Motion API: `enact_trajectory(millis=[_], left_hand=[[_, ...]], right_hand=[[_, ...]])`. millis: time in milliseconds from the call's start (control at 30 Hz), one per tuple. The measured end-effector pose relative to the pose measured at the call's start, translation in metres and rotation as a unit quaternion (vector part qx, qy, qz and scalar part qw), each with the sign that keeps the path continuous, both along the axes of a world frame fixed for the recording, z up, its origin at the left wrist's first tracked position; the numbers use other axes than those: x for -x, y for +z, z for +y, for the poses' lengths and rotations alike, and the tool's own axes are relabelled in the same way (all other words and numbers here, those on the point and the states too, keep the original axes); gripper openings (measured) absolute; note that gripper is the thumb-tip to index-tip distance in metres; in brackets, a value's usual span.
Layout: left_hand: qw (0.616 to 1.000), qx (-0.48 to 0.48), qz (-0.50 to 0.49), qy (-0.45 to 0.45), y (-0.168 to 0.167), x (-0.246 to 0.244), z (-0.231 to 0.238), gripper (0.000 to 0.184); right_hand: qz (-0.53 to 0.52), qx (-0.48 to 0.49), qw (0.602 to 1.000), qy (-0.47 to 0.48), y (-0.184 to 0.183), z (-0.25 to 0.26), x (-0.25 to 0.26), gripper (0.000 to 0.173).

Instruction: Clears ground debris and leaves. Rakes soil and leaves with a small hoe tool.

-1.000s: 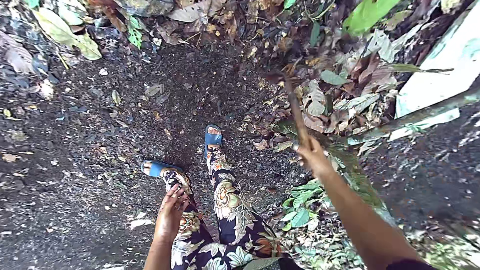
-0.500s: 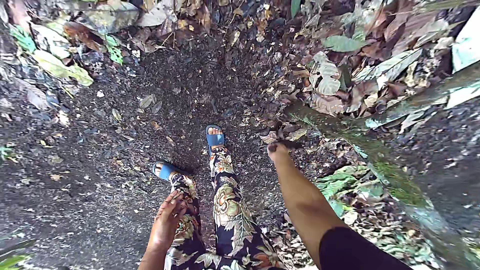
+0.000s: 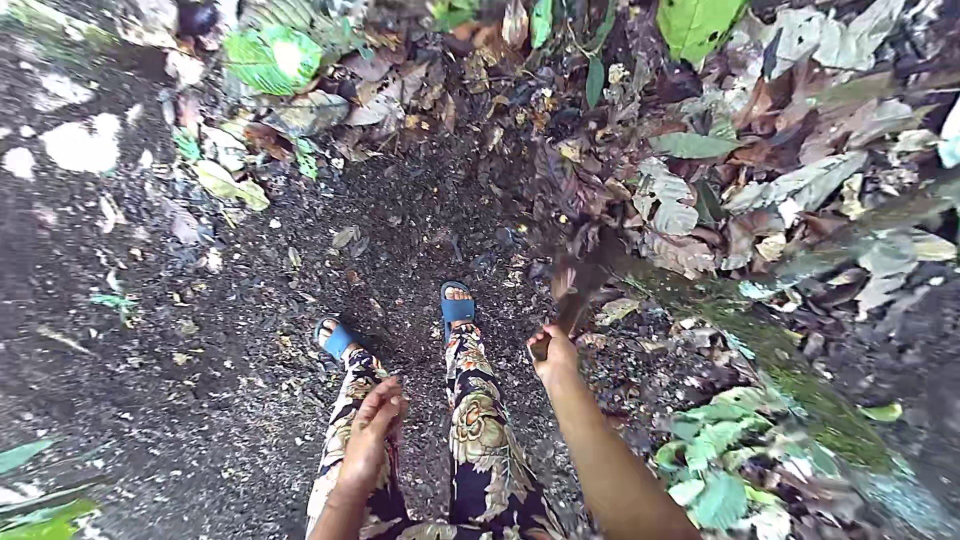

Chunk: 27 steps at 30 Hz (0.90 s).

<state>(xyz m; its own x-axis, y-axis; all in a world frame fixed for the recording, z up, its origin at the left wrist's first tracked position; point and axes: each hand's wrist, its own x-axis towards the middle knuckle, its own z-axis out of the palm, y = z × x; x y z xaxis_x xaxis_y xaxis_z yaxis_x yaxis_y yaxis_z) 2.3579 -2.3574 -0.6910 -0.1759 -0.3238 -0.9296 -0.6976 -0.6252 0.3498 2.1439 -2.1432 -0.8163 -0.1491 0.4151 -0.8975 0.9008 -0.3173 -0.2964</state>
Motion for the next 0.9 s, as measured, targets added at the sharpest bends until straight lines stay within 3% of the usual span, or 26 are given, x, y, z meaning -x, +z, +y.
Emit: enact_trajectory(millis=[100,233,300,367,467,567,667,733,900], left_hand=[[0.998,0.035,0.026,-0.045,0.003,-0.004,-0.01,0.047],[0.999,0.028,0.023,-0.001,-0.01,-0.013,-0.026,0.043],[0.999,0.001,0.018,0.042,-0.019,-0.012,-0.032,0.041],[0.997,-0.04,0.021,0.069,-0.029,-0.014,-0.032,0.039],[0.99,-0.102,0.036,0.093,-0.053,-0.014,-0.039,0.037],[0.978,-0.145,0.047,0.139,-0.077,-0.019,-0.053,0.038],[0.96,-0.172,0.044,0.217,-0.099,-0.02,-0.082,0.038],[0.945,-0.192,0.052,0.258,-0.103,-0.026,-0.099,0.037],[0.916,-0.214,0.076,0.332,-0.105,-0.044,-0.144,0.035]], right_hand=[[-0.027,0.067,0.997,-0.014,-0.013,-0.037,0.02,0.005],[0.046,0.174,0.984,0.015,0.009,-0.074,0.059,0.01],[0.104,0.151,0.974,0.134,0.017,-0.085,0.068,0.006],[0.128,0.079,0.945,0.29,0.022,-0.094,0.072,0.022],[0.113,0.038,0.921,0.371,0.026,-0.12,0.082,0.039],[0.1,0.007,0.868,0.487,0.033,-0.173,0.069,0.034],[0.091,-0.016,0.72,0.687,0.025,-0.261,0.028,0.047],[0.078,-0.015,0.585,0.807,0.019,-0.334,-0.007,0.057],[0.135,-0.018,0.235,0.962,-0.018,-0.549,-0.111,0.049]])
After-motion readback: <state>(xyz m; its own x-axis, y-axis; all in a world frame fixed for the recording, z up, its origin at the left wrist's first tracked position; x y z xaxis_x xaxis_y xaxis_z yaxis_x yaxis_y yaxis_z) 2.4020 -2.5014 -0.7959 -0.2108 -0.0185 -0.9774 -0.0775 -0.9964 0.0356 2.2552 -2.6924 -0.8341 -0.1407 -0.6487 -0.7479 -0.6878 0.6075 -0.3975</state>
